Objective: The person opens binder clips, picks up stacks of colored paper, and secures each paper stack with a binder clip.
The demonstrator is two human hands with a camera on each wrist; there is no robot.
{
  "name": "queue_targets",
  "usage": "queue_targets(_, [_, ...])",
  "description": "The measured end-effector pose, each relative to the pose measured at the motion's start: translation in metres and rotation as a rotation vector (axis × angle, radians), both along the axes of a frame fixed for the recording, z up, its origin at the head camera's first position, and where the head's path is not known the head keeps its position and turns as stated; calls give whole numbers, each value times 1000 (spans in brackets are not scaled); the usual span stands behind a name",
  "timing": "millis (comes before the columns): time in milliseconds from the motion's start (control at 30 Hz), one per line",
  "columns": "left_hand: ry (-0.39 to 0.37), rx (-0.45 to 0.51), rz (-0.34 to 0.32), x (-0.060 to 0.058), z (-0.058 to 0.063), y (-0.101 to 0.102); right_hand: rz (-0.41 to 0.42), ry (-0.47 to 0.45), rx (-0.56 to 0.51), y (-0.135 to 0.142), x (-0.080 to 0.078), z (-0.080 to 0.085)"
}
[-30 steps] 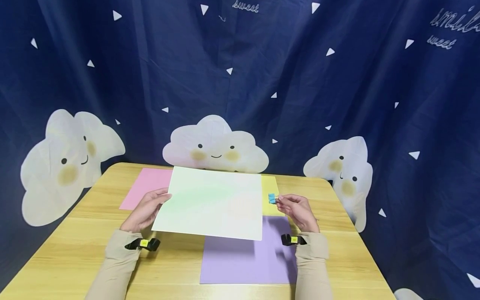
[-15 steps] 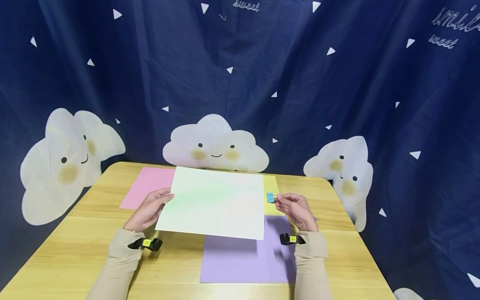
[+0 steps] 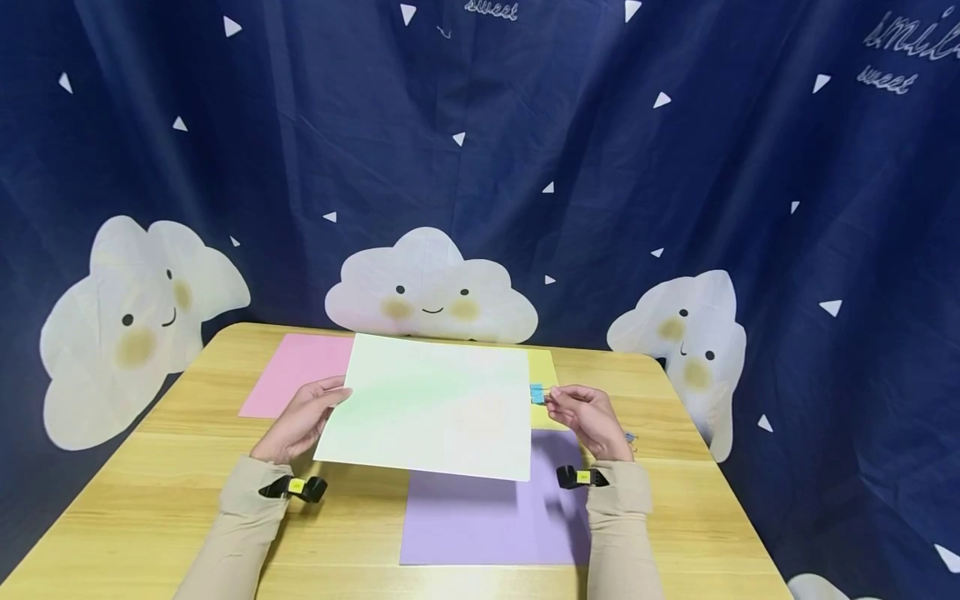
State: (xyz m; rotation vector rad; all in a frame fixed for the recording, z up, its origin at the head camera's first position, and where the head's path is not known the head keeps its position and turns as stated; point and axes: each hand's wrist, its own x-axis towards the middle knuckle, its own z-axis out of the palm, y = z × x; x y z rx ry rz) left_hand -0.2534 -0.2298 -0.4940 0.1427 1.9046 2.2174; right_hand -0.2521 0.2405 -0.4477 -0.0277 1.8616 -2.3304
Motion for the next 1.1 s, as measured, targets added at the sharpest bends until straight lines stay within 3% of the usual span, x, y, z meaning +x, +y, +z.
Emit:
queue_targets(300, [9, 17, 9, 1, 1, 2, 5, 1, -13, -1, -2, -2])
queue_targets(1100, [-3, -60, 14, 0, 4, 6, -31, -36, -2, -6, -4, -3])
